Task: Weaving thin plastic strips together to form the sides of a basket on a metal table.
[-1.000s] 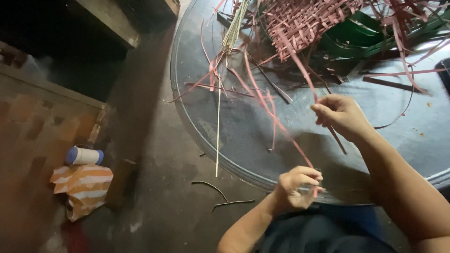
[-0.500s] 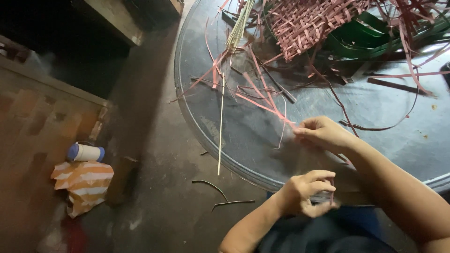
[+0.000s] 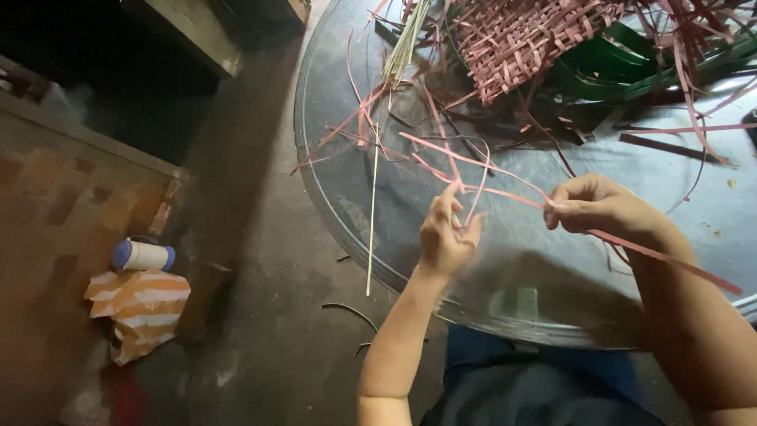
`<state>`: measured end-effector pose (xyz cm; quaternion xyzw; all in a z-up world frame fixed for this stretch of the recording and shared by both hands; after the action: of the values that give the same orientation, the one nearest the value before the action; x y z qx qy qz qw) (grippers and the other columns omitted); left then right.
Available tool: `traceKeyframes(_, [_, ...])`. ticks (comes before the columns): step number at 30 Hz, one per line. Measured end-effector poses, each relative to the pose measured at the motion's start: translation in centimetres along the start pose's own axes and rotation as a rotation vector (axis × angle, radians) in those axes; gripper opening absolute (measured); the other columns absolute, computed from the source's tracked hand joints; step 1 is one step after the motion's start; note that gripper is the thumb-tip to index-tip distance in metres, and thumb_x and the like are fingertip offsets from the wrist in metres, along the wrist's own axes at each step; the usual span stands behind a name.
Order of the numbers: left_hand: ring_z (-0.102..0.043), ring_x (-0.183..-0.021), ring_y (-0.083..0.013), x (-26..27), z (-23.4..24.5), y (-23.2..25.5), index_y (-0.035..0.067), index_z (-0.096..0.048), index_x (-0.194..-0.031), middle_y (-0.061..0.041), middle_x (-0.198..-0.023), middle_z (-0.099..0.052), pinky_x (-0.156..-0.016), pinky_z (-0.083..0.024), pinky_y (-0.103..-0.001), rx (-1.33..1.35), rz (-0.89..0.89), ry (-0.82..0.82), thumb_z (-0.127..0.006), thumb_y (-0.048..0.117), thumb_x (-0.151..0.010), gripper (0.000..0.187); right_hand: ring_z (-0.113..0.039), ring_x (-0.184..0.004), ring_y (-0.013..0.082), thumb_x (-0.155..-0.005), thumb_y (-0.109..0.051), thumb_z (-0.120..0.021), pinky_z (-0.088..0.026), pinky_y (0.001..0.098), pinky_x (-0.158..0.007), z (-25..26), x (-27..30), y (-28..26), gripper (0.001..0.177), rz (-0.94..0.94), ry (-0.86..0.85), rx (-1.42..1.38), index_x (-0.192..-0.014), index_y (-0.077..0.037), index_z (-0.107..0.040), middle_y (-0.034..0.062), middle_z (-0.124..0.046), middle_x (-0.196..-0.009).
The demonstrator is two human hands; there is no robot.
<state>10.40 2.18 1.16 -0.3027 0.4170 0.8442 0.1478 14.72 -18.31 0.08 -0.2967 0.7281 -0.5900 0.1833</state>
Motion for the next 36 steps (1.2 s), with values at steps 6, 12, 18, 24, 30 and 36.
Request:
traceKeyframes(6, [-0.043, -0.044, -0.0121, -1.6, -2.1, -3.1, 0.013, -0.053, -0.106, -0.003, -0.076, -0.048, -0.044, -0.042, -0.027, 0.032, 0.129, -0.104, -0.046, 0.034, -0.085, 0.030, -0.043, -0.049, 0.0097, -0.078, -0.012, -0.057, -0.030, 0.0188, -0.043, 1.0, 1.2, -1.8, 0.021, 0.166, 0.001, -0.084, -0.061, -0.001, -0.056, 0.0104, -0.056, -0.061])
traceKeyframes(12, [-0.045, -0.046, -0.0134, -1.7, -3.3, -5.2, 0.009, -0.059, -0.097, -0.005, -0.079, -0.053, -0.051, -0.045, -0.029, -0.001, 0.293, -0.236, -0.055, 0.026, -0.078, 0.025, -0.043, -0.052, 0.0158, -0.074, -0.012, -0.055, -0.029, 0.0240, -0.046, 3.7, 3.6, -2.4, 0.007, 0.298, 0.282, -0.252, -0.072, -0.005, -0.055, 0.0122, -0.049, -0.063])
traceKeyframes(18, [-0.056, -0.070, -0.0205, -2.3, -1.9, -4.0, 0.007, -0.054, -0.092, -0.010, -0.080, -0.057, -0.061, -0.047, -0.030, 0.112, 0.284, 0.019, -0.056, 0.018, -0.078, 0.018, -0.020, -0.039, 0.0113, -0.069, -0.015, -0.049, -0.016, 0.0261, -0.037, 2.1, 3.9, -4.9, 0.027, 0.321, 0.105, -0.035, -0.046, -0.004, -0.040, 0.0016, -0.027, -0.042])
traceKeyframes(24, [-0.049, -0.049, -0.0128, -2.0, -2.5, -2.1, 0.010, -0.050, -0.094, -0.006, -0.083, -0.052, -0.046, -0.044, -0.023, 0.152, 0.135, -0.043, -0.055, 0.006, -0.078, 0.017, -0.024, -0.039, 0.0113, -0.070, -0.016, -0.053, -0.017, 0.0256, -0.037, 1.7, 3.0, -3.8, 0.025, 0.395, 0.154, -0.141, -0.049, -0.005, -0.045, 0.0035, -0.032, -0.045])
traceKeyframes(30, [-0.049, -0.072, -0.0104, -0.6, -5.9, -2.0, 0.001, -0.051, -0.112, -0.004, -0.089, -0.054, -0.062, -0.040, -0.018, 0.858, 0.707, -0.280, -0.042, 0.038, -0.085, 0.047, -0.046, -0.049, 0.0057, -0.078, -0.019, -0.056, -0.036, 0.0174, -0.047, -1.2, -0.1, -1.3, 0.018, 0.335, 0.263, 0.365, -0.069, -0.006, -0.063, -0.0002, -0.057, -0.056])
traceKeyframes(36, [-0.059, -0.066, -0.0089, -0.3, -8.1, -1.7, 0.006, -0.059, -0.098, -0.007, -0.082, -0.061, -0.058, -0.050, -0.019, 1.155, 0.824, -0.232, -0.055, 0.022, -0.088, 0.019, -0.045, -0.048, 0.0131, -0.074, -0.012, -0.062, -0.038, 0.0269, -0.048, -4.9, -1.7, -0.1, 0.016, 0.137, 0.214, 0.289, -0.063, 0.000, -0.066, 0.0074, -0.057, -0.048])
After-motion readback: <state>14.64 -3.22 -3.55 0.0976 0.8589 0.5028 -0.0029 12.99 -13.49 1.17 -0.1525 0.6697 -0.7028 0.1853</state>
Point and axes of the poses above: each hand's wrist, its own x-axis away from the middle knuckle, its own z-axis out of the back of the hand, y = z × x, the point moved 4 cm from there along -x, towards the middle knuckle
